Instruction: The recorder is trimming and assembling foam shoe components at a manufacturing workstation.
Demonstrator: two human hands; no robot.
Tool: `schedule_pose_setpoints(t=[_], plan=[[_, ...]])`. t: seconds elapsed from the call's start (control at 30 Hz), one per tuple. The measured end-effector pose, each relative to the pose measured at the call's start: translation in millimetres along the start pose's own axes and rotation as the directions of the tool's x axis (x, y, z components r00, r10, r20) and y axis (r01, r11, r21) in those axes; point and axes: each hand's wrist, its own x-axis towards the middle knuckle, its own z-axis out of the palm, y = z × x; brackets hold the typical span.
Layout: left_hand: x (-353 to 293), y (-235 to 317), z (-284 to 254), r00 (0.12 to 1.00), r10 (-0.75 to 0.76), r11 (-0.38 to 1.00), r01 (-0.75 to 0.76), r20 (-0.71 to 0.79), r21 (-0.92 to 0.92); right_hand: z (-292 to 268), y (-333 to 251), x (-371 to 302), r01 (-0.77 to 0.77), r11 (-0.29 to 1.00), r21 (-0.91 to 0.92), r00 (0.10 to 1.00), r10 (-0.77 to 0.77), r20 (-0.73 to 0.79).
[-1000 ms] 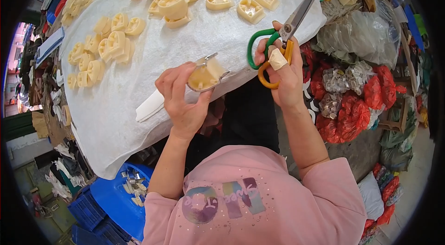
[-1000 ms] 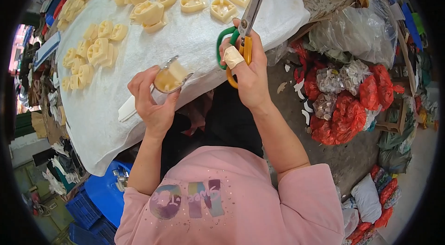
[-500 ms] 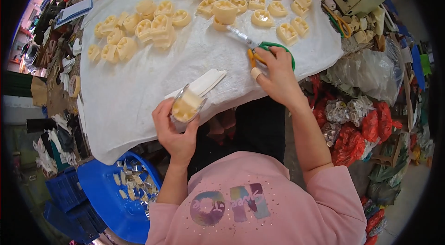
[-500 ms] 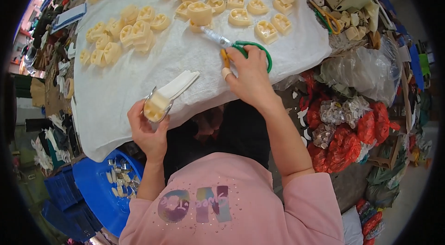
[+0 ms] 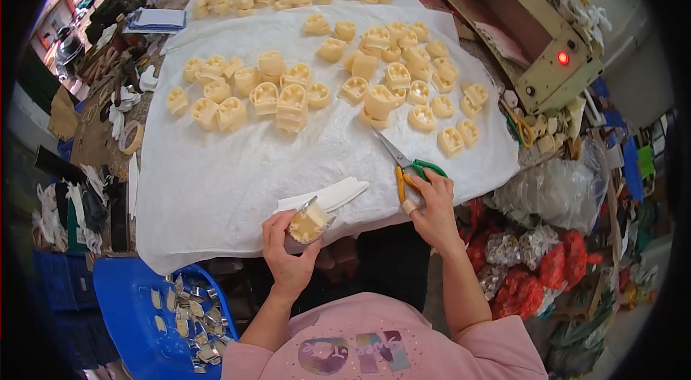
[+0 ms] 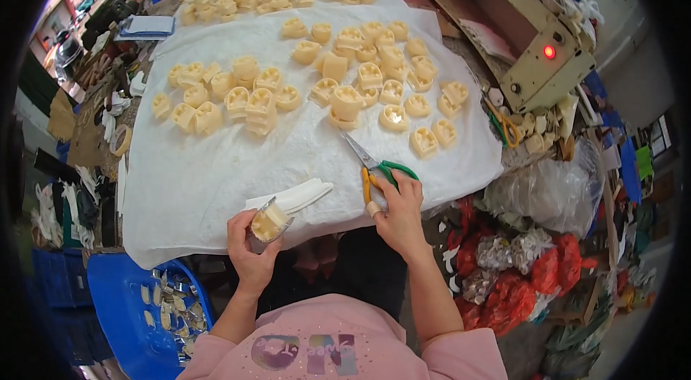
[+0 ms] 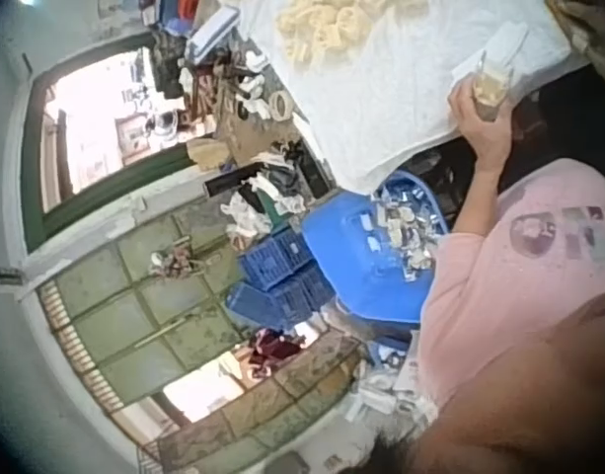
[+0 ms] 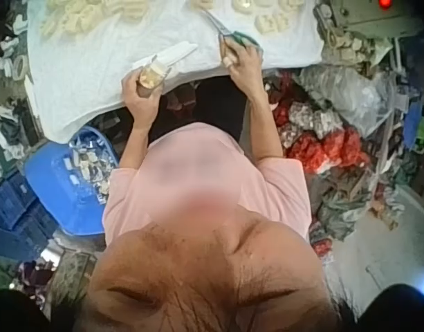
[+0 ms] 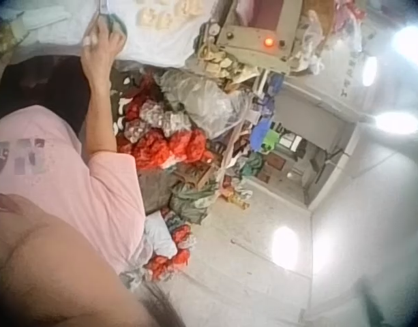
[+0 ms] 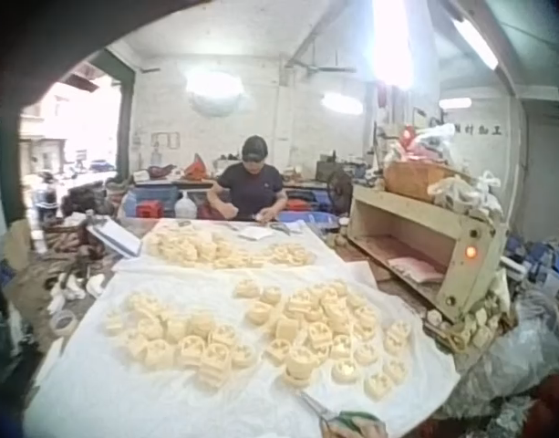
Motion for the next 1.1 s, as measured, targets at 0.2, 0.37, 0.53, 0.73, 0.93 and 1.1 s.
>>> schedule_pose_setpoints(t=[0.2,0.37,0.53,0.73,0.93,1.1], plan=[[-1,0,-2,0.999,0.030,0.999,-0.029,-0.018,0.037,3,-2,6,0.079,0.990,0.120,0.996,-0.072,-0.059],[1,3,2,1.000,0.026,1.000,-0.026,-0.010,0.010,6,1,7,0.117,0.992,0.039,0.991,-0.114,-0.076],[-1,0,-2,0.999,0.046,0.997,-0.048,0.022,0.066,8,6,12,0.109,0.994,-0.017,0.987,-0.110,-0.115],[-2,-1,-1,0.998,0.063,0.996,-0.065,0.019,0.068,0,24,16,0.142,0.988,0.056,0.978,-0.131,-0.163],[-2,2,-2,0.999,0.051,0.998,-0.051,0.009,0.045,11,26,9,0.163,0.986,-0.024,0.966,-0.164,-0.197],[-2,2,-2,0.998,0.060,0.997,-0.060,-0.003,0.043,12,27,9,0.158,0.986,-0.049,0.968,-0.165,-0.190]])
